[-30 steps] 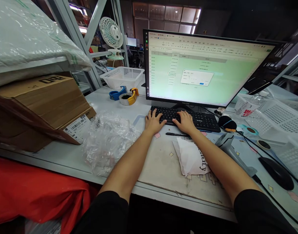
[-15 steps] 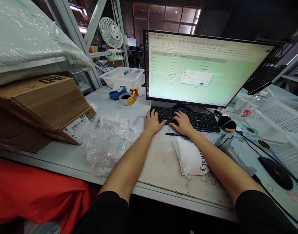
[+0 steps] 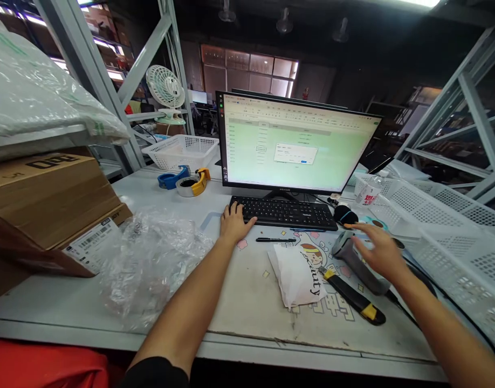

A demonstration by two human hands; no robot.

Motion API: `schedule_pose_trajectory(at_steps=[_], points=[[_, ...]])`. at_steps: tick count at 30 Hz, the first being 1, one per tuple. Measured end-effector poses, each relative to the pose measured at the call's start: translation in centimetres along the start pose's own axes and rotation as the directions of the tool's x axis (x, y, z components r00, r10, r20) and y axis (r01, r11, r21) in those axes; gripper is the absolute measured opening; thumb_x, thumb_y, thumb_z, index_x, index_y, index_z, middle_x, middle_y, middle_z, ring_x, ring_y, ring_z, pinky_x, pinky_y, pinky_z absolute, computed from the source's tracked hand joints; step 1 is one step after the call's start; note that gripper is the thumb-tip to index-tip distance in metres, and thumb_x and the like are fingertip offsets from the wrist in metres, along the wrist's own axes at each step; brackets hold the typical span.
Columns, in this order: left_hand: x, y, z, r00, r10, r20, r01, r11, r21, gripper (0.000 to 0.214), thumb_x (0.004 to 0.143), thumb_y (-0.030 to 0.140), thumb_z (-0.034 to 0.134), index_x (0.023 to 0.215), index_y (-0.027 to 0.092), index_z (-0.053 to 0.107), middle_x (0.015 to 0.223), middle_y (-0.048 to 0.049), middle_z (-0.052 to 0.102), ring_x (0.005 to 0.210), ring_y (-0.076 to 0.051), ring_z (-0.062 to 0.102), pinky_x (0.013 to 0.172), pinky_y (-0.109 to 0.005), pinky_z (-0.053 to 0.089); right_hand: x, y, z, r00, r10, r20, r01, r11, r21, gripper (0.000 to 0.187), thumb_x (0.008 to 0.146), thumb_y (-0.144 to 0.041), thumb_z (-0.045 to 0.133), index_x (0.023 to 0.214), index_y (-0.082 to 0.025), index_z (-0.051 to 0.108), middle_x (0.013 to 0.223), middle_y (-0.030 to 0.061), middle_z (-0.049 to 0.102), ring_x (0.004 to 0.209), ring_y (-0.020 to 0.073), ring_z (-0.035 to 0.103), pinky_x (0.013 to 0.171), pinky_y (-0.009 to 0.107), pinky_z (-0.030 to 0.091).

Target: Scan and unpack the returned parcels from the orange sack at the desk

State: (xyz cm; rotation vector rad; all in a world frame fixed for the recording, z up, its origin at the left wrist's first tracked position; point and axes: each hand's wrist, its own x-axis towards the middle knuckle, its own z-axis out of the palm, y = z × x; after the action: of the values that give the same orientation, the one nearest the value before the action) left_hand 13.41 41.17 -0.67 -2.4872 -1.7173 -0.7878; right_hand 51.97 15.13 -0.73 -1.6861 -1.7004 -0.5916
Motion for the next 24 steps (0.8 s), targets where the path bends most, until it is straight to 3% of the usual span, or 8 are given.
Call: schedule_pose_trajectory(at_steps=[2, 4, 8, 13, 18, 24], points=[[0.1, 0.0, 0.0, 1.0, 0.003, 0.003, -0.003, 1.0, -0.005, 0.075, 0.099, 0.065, 0.053, 0.155, 0.016, 0.05, 0.173, -0.0126, 0.037, 0.158, -0.042, 0.031, 0.127, -0.057, 0.036, -5.1, 4.9, -2.3, 0.992, 0.104, -0.078, -0.116, 0.976, -0.183, 0.046, 0.102, -0.053, 0.054, 0.128, -0.02, 0.073, 0.13, 0.0161, 0.074, 0.127, 0.0376, 0.067, 0.112, 0.059, 0.051], [0.1, 0.0, 0.0, 1.0, 0.0, 0.006, 0.0, 1.0, -0.011, 0.075, 0.099, 0.065, 0.052, 0.156, 0.016, 0.05, 0.173, -0.0125, 0.037, 0.158, -0.043, 0.031, 0.127, -0.057, 0.036, -9.7, 8.7, -3.3, 0.973, 0.222, -0.069, -0.232, 0.921, -0.312, 0.057, 0.101, -0.063, 0.05, 0.131, -0.02, 0.072, 0.139, 0.0183, 0.069, 0.131, 0.0435, 0.063, 0.111, 0.066, 0.05], [-0.2, 0.0, -0.1, 1.0, -0.015, 0.012, 0.015, 1.0, -0.005, 0.076, 0.098, 0.064, 0.054, 0.156, 0.015, 0.05, 0.173, -0.0129, 0.037, 0.159, -0.042, 0.03, 0.129, -0.056, 0.033, -15.2, 12.3, -2.1, 0.944, 0.329, 0.012, -0.313, 0.908, -0.279, 0.07, 0.099, -0.069, 0.048, 0.143, -0.017, 0.066, 0.145, 0.0201, 0.064, 0.13, 0.042, 0.064, 0.11, 0.062, 0.053], [-1.1, 0.3, -0.3, 1.0, -0.003, 0.014, 0.002, 1.0, 0.029, 0.076, 0.098, 0.065, 0.053, 0.156, 0.015, 0.05, 0.173, -0.0128, 0.037, 0.158, -0.042, 0.032, 0.128, -0.055, 0.035, -16.3, 13.1, -0.3, 0.937, 0.35, -0.005, -0.341, 0.91, -0.234, 0.061, 0.101, -0.059, 0.045, 0.141, -0.019, 0.068, 0.14, 0.0177, 0.067, 0.124, 0.0387, 0.067, 0.109, 0.059, 0.055], [-1.4, 0.9, -0.6, 1.0, -0.002, 0.02, 0.0, 0.997, 0.084, 0.078, 0.099, 0.065, 0.053, 0.157, 0.014, 0.05, 0.172, -0.0145, 0.038, 0.158, -0.042, 0.032, 0.129, -0.055, 0.032, -16.4, 13.1, -0.2, 0.932, 0.362, -0.02, -0.356, 0.904, -0.235, 0.057, 0.1, -0.055, 0.045, 0.139, -0.021, 0.07, 0.141, 0.0151, 0.067, 0.126, 0.0358, 0.067, 0.112, 0.053, 0.054], [-1.6, 1.0, -0.9, 0.999, 0.02, 0.038, -0.025, 0.993, 0.118, 0.077, 0.1, 0.066, 0.05, 0.158, 0.014, 0.05, 0.171, -0.0154, 0.04, 0.159, -0.04, 0.033, 0.13, -0.051, 0.032, -16.4, 12.9, -0.1, 0.933, 0.357, -0.031, -0.355, 0.907, -0.228, 0.056, 0.099, -0.053, 0.047, 0.138, -0.023, 0.071, 0.14, 0.0139, 0.067, 0.126, 0.036, 0.066, 0.114, 0.055, 0.052]])
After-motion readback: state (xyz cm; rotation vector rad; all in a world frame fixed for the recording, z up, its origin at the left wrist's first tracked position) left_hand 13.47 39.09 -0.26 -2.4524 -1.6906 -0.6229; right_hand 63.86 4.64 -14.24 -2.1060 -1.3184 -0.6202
